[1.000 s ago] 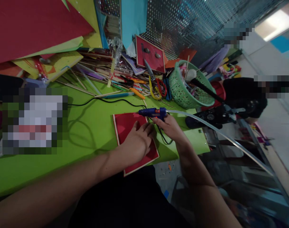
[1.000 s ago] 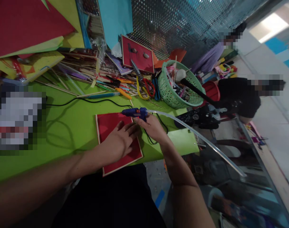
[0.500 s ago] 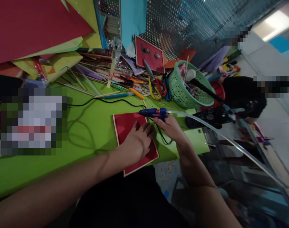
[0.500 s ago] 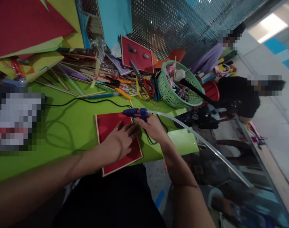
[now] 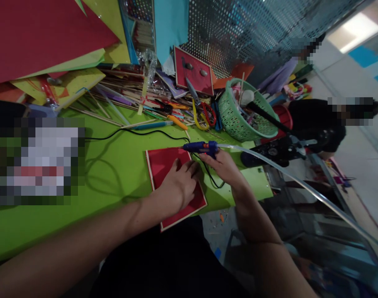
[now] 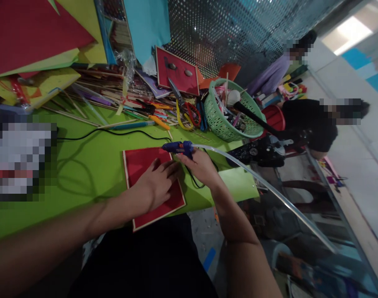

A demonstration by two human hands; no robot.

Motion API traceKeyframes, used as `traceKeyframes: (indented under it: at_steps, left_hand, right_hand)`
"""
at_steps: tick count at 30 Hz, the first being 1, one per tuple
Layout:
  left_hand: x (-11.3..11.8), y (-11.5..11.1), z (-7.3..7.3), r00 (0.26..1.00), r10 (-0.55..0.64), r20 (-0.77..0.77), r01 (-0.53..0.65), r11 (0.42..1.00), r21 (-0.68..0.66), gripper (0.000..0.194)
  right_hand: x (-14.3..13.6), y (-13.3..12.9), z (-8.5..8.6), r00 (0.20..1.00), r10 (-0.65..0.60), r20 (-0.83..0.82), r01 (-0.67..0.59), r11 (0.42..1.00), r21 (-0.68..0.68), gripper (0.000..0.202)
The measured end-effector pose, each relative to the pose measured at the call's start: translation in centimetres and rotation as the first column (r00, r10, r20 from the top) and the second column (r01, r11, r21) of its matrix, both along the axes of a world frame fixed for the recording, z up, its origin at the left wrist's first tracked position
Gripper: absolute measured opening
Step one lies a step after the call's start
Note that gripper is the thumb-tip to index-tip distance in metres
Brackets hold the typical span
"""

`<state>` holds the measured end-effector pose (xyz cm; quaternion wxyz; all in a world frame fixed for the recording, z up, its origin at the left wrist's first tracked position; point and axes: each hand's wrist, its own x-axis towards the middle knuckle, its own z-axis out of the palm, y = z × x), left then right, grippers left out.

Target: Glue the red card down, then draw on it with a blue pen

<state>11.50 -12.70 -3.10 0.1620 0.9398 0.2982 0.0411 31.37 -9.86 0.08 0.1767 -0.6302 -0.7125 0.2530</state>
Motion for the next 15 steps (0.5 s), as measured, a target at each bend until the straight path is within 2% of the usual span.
traceKeyframes:
  at_steps: [8,15]
  left_hand:
    - [0.0,0.0,-0.3,1.0,0.028,-0.011,-0.028,0.999,-0.042,0.061]
    - [0.1,-0.1,-1.4,0.998,0.038,0.048,-0.038,0.999,0.011,0.059]
  right_hand:
    - [0.2,-0.2,0.3,0.999,-0.033,-0.026,0.033,0.999,0.008,0.038]
    - [0.3,-0.1,0.3,0.999,-0.041,-0.004,0.041,0.999,-0.004,0.04]
